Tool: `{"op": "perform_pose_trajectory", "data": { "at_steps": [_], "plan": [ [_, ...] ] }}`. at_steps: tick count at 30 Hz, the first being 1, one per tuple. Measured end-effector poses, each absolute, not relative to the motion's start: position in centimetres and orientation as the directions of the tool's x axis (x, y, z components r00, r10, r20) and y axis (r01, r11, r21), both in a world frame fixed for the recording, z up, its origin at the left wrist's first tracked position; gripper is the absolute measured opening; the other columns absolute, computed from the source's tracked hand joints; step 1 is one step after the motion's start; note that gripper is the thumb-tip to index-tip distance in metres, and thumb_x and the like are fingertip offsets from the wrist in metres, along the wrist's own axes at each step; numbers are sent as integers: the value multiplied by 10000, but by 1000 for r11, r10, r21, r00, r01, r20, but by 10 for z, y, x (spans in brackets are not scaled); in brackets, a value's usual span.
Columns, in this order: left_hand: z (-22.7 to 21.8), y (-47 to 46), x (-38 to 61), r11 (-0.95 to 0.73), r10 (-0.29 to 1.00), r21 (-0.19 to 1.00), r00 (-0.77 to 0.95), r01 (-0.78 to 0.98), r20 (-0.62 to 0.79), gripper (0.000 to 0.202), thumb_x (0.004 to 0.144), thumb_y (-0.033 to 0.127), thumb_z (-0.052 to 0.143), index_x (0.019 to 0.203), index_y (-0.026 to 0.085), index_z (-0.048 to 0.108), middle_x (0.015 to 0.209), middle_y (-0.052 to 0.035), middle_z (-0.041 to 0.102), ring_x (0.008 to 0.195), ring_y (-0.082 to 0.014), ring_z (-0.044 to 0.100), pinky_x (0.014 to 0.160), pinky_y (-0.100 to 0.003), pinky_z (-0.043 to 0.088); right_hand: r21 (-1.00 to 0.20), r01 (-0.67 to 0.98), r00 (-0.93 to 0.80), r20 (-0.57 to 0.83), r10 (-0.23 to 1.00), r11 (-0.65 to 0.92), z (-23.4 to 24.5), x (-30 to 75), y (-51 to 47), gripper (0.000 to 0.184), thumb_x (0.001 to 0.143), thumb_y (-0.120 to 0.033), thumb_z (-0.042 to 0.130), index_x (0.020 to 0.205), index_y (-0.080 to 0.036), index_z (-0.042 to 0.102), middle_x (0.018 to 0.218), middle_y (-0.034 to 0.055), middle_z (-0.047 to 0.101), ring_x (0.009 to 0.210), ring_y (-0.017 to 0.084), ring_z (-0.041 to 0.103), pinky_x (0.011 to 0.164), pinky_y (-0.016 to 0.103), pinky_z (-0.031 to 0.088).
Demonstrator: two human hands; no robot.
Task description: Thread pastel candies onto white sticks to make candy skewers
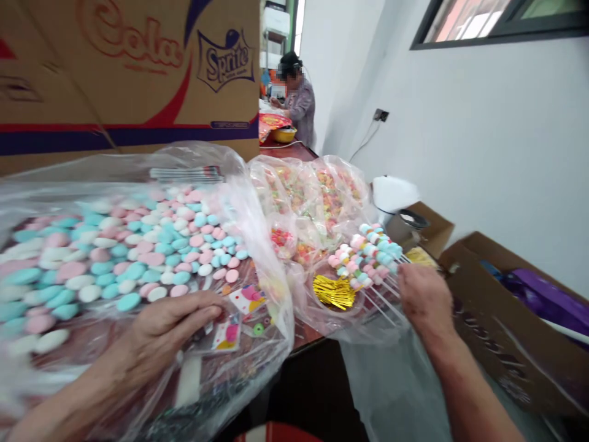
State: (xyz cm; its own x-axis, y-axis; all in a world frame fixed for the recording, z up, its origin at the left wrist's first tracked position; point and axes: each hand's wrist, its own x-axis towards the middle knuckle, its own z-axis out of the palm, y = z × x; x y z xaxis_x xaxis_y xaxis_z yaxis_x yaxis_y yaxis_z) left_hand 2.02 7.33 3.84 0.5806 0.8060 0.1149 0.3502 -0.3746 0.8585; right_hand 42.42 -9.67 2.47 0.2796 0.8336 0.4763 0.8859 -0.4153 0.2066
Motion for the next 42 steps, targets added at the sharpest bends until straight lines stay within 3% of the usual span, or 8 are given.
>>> {"op": "perform_pose_trajectory", "data": {
  "at_steps": [3, 6, 8, 12, 17, 28, 37, 42],
  "plan": [
    [46, 72, 15, -331, 810, 875, 581, 352, 73, 224, 832, 361, 612, 794, 198, 761, 751, -38, 737, 661, -173, 649, 583, -221, 519, 31, 924, 270, 654, 707, -382, 32, 427, -103, 268, 942, -268, 424, 853, -172, 657, 818, 117, 664, 801, 273, 596, 710, 387, 448],
    [51, 72, 11, -256, 790, 919, 613, 300, 20, 250, 868, 342, 583, 745, 174, 720, 648, -14, 664, 597, -140, 598, 563, -216, 488, -212, 970, 237, 722, 651, -118, 44, 411, -101, 195, 938, -299, 516, 992, -190, 669, 950, 96, 695, 878, 242, 641, 802, 377, 492],
    [51, 72, 9, -207, 767, 945, 642, 254, -5, 279, 884, 337, 570, 705, 164, 697, 619, -5, 631, 571, -130, 580, 549, -218, 474, -252, 964, 133, 731, 669, 83, 56, 389, -95, 149, 919, -239, 572, 1026, -191, 665, 966, 77, 689, 886, 212, 644, 830, 350, 497],
    [48, 73, 6, -141, 731, 970, 682, 199, -33, 251, 896, 326, 572, 758, 165, 707, 644, 0, 631, 580, -121, 574, 559, -216, 465, -173, 916, -134, 720, 681, 363, 76, 346, -76, 193, 907, -109, 568, 1074, -178, 635, 948, 64, 666, 852, 179, 607, 786, 326, 479],
    [46, 73, 2, -89, 712, 979, 699, 182, -65, 248, 898, 330, 578, 766, 168, 713, 710, -2, 655, 571, -98, 555, 558, -200, 462, -89, 881, -274, 705, 654, 465, 81, 329, -59, 184, 893, -63, 576, 1051, -140, 630, 908, 80, 666, 863, 197, 568, 777, 351, 444],
    [48, 77, 3, -69, 700, 958, 698, 279, -153, 340, 888, 438, 568, 752, 151, 688, 674, -12, 624, 540, -107, 502, 526, -220, 426, 145, 867, -453, 629, 632, 477, 90, 327, -59, 170, 908, -106, 568, 1052, -150, 645, 861, 67, 698, 773, 194, 549, 713, 357, 370],
    [46, 81, 1, -155, 682, 926, 715, 345, -152, 333, 891, 437, 567, 795, 150, 706, 689, -19, 632, 604, -121, 515, 565, -209, 434, 166, 882, -439, 633, 638, 442, 95, 335, -58, 178, 909, -127, 572, 1071, -173, 632, 897, 73, 705, 764, 198, 529, 719, 369, 387],
    [43, 83, -5, -76, 673, 963, 726, 260, -143, 313, 884, 413, 594, 774, 147, 716, 705, -28, 656, 602, -115, 518, 565, -209, 433, 52, 896, -345, 704, 620, 440, 97, 337, -58, 206, 900, -126, 568, 1058, -214, 667, 872, 51, 699, 764, 190, 561, 730, 359, 427]
  ]
}}
